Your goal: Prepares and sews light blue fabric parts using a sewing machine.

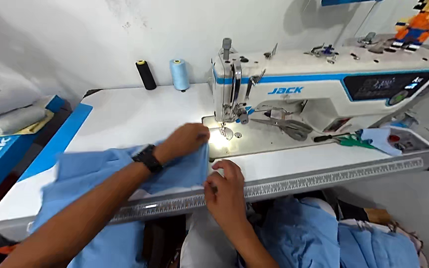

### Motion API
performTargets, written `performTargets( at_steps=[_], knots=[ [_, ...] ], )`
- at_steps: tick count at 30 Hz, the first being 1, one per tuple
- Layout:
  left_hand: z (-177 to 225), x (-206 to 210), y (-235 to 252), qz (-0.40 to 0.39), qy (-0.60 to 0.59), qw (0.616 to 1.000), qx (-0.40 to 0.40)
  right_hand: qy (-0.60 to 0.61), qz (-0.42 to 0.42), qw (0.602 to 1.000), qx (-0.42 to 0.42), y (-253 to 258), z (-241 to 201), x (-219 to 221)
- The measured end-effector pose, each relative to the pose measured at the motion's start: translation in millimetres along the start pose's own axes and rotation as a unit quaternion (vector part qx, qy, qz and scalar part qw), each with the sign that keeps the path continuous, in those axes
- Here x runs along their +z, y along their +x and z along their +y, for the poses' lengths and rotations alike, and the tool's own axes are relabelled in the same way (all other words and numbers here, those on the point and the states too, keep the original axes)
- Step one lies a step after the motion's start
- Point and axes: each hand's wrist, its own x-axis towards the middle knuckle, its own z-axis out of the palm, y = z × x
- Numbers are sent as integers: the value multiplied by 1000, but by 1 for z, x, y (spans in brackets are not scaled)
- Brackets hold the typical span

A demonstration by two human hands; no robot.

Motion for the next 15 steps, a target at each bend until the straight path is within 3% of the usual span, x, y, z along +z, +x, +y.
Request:
performTargets(
  at_steps=[3, 6, 13, 15],
  knots=[
    [-3, 37, 26, 22, -94, 995, 9, -4, -53, 999, -4, 9, 36, -29],
    [-4, 47, 26, 68, -123, 990, -16, 26, -120, 990, -66, 21, 56, -43],
    [11, 51, 22, 121, -88, 985, -86, 17, -201, 950, -237, 43, 75, -54],
    [15, 51, 20, 145, -44, 986, -75, 24, -224, 931, -288, 53, 81, -57]
  ],
)
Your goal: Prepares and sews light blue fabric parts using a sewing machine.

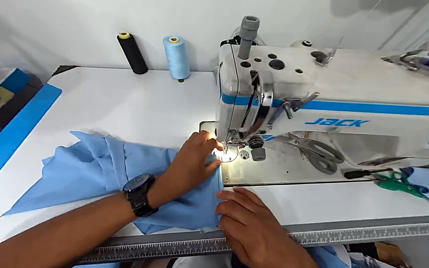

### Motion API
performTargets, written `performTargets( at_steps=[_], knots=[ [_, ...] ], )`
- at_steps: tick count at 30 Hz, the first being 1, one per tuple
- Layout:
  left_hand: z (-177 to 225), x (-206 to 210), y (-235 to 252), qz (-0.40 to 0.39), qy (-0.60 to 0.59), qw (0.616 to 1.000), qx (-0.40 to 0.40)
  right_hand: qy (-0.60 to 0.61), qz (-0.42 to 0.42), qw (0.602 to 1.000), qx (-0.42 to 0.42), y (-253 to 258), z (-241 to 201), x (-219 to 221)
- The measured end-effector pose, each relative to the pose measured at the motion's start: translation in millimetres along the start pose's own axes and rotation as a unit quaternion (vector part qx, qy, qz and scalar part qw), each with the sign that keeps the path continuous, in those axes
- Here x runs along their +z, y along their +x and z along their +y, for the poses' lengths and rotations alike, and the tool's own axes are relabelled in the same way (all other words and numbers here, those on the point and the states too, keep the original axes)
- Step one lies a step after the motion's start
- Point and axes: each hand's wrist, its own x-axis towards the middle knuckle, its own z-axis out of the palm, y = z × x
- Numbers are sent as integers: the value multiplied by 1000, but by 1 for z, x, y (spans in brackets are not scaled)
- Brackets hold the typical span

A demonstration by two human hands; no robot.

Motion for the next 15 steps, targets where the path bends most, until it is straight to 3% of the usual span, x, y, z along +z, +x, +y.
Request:
performTargets(
  at_steps=[7, 15],
  knots=[
    [10, 1, -14, 6, 154, 978, 141, 44, -85, 989, -109, 16, 27, -16],
    [19, 12, -50, -11, 161, 984, 79, 110, -70, 984, -123, 15, 57, -18]
  ],
)
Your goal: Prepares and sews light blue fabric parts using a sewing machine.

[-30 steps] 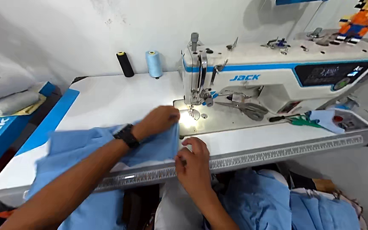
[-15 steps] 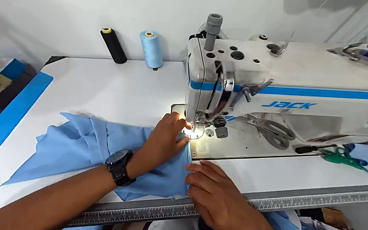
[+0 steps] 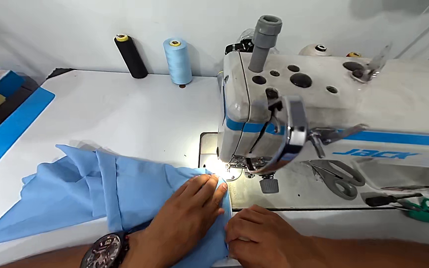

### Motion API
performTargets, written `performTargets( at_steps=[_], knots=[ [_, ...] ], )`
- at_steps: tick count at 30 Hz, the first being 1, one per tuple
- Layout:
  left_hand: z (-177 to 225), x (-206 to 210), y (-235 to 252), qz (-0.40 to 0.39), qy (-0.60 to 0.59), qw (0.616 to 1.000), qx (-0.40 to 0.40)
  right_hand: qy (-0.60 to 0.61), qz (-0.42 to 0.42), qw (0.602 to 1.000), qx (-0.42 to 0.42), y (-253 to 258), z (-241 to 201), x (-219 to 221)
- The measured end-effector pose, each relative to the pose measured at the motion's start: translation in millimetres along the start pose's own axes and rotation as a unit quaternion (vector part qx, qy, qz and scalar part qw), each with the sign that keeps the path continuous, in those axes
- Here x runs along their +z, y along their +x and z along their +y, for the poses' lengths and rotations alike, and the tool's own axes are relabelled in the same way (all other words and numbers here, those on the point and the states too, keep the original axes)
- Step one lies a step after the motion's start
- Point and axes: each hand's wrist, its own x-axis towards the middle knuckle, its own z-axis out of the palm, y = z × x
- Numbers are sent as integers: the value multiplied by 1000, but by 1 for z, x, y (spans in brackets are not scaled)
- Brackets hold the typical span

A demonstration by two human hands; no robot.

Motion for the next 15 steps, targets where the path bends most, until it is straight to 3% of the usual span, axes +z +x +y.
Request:
performTargets(
  at_steps=[15],
  knots=[
    [-10, 10, 23, 3, -14, 1000, -1, 36, 15, 998, 58, -1, 11, -7]
  ],
)
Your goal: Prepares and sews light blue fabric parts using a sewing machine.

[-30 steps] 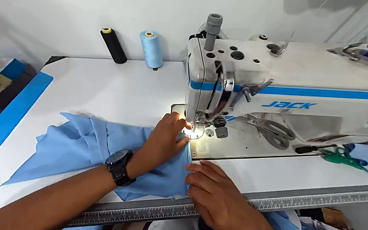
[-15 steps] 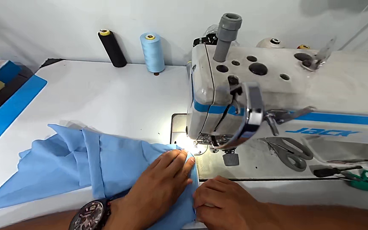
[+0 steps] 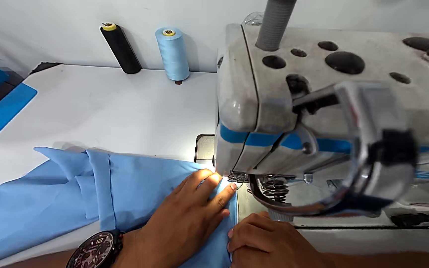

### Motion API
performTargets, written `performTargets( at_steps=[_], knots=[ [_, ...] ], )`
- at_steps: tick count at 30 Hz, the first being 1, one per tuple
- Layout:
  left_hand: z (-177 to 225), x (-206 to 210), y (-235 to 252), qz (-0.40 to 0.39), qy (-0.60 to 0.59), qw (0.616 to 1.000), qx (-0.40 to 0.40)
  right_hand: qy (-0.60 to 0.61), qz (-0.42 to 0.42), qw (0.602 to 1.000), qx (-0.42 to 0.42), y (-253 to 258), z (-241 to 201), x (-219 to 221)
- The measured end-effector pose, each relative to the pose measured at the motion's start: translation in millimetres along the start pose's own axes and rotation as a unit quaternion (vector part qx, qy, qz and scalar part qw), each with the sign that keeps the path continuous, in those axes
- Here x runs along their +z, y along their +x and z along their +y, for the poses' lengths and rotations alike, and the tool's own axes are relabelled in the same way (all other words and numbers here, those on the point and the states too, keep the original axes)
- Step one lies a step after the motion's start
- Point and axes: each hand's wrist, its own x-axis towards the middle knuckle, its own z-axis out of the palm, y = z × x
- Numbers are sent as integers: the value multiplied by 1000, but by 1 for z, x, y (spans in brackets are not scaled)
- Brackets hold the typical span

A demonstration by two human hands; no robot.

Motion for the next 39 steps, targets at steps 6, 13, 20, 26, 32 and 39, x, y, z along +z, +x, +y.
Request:
performTargets(
  at_steps=[6, 13, 20, 26, 32, 39],
  knots=[
    [0, -1, 2, -5, 8, 1000, -1, 1, 14, 1000, 4, 1, 0, 3],
    [-2, -2, 3, -4, 10, 1000, 6, 3, 18, 1000, 9, 3, 1, 4],
    [-6, -2, 5, -9, 7, 1000, 2, 17, 19, 999, 24, 4, 3, 4],
    [-16, -1, 6, -2, -4, 1000, 21, 31, 26, 998, 39, 5, 5, 4],
    [-7, -25, -3, 75, -96, 990, 76, 189, 108, 972, 84, 8, 4, -1],
    [21, -24, -6, 136, -29, 985, 98, 286, 187, 916, 209, 12, -14, 4]
  ],
)
